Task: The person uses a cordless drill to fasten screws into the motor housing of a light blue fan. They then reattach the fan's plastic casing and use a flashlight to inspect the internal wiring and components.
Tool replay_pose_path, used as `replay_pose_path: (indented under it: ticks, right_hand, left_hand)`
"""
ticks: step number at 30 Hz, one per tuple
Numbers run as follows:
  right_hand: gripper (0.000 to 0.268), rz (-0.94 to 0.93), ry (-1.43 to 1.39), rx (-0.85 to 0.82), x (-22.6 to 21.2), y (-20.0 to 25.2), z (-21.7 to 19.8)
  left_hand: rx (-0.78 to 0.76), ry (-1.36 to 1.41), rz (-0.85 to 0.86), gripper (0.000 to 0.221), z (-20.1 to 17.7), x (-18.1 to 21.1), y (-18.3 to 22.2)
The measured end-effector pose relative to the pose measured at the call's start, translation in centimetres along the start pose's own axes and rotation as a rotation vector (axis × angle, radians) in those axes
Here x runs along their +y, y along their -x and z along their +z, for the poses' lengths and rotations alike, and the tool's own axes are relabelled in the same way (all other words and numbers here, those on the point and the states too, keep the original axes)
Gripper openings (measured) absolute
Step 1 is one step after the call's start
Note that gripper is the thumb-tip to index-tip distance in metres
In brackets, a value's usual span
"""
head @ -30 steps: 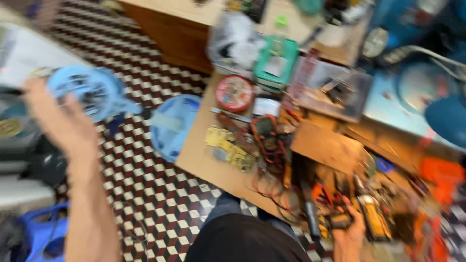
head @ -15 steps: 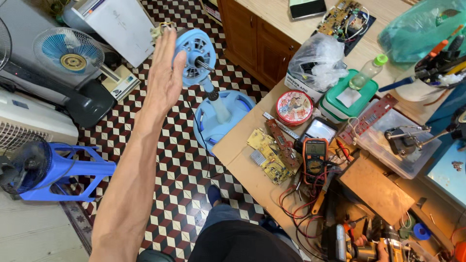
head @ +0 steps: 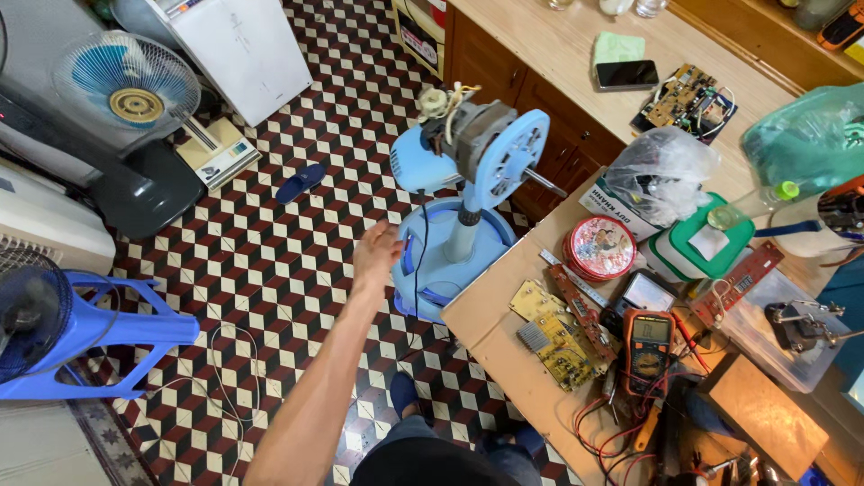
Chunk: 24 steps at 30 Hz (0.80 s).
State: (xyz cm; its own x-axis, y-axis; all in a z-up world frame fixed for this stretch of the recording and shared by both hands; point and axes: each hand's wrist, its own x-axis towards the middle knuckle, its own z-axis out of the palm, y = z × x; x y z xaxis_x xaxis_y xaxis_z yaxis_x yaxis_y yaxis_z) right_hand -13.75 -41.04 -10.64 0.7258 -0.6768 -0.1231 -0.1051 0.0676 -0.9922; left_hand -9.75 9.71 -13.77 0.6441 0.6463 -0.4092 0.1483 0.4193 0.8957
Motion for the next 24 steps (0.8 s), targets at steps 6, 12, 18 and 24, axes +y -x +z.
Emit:
replay_pose_path:
  ticks: [6, 12, 18, 24]
  right_hand:
    - [0.056, -0.054, 0.074, -0.240, -3.7, 4.6, 7.9]
    - [0.052, -0.072, 0.249, -0.693, -5.9, 9.6, 15.9]
    - [0.053, -0.045, 0.257, -0.909, -7.2, 13.1, 18.8]
    - [0.049, 0.070, 0.220, -0.879, -6.7, 16.3, 21.7]
  left_hand:
    - [-0.105, 0.352, -0.146, 0.072, 0.9, -3.1, -4.2]
    - [-0.125, 0.230, -0.143, 0.104, -0.6, -0.8, -6.7]
    - [-0.207, 0.055, -0.218, 0.116, -3.0, 1.9, -10.7]
    - [-0.469, 0.005, -0.406, 0.119, -0.7, 5.4, -15.0]
